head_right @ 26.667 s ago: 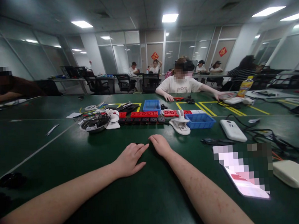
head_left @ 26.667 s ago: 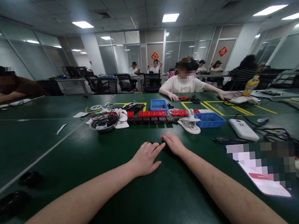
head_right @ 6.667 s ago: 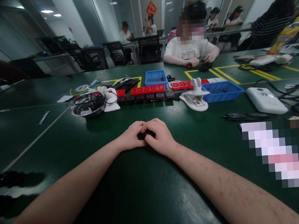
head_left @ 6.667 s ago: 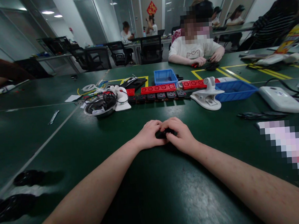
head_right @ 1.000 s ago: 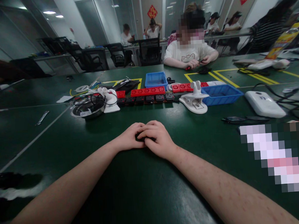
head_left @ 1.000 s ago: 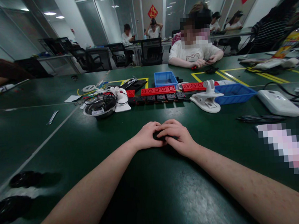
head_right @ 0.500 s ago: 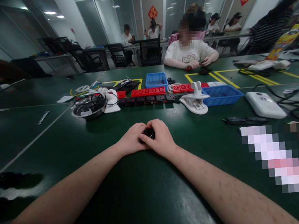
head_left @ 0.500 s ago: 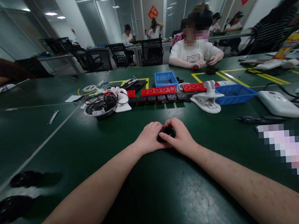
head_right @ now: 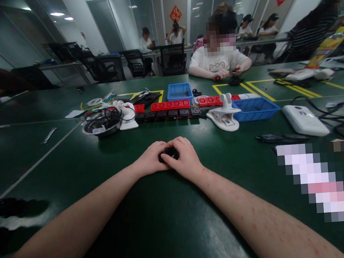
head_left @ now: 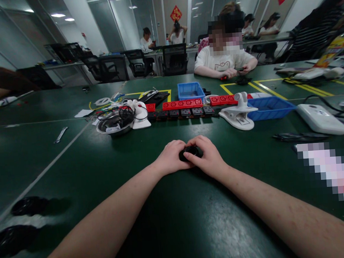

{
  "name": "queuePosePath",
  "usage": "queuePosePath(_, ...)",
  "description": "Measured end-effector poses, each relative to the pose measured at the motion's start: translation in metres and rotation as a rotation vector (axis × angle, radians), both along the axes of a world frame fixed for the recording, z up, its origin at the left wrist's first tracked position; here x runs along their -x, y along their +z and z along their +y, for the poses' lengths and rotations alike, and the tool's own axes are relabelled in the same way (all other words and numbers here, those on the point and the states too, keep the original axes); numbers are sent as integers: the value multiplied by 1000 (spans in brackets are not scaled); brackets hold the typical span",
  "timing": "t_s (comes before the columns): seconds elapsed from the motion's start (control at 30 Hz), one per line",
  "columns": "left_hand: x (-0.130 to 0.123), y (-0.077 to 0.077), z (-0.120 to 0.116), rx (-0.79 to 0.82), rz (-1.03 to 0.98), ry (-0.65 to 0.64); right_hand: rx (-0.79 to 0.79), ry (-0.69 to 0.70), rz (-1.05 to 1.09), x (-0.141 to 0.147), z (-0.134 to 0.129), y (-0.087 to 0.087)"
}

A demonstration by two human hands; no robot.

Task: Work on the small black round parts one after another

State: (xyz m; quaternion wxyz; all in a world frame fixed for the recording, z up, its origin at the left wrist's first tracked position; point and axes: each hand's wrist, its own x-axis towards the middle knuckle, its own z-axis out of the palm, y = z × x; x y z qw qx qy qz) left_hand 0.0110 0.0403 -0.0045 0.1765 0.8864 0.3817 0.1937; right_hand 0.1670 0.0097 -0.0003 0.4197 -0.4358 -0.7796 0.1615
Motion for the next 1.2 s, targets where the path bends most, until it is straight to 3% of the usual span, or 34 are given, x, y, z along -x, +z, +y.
queuePosePath(0.3,3,-1,2,48,-47,-90,-44,262,77,-4,-2,4)
queuePosePath(0.57,1,-3,1,29,-19,-82,-76,121,47,-2,-4,1)
queuePosePath(0.8,1,-2,-3,-46,8,30,-13,-32,2,0,0,-3)
queuePosePath(1.03,-2,-1,-5,-104,85,70,7,-66,-52,2,1,-3)
queuePosePath(1.2,-2,2,-3,-31,22,47,1,-39,-38,1,0,-1)
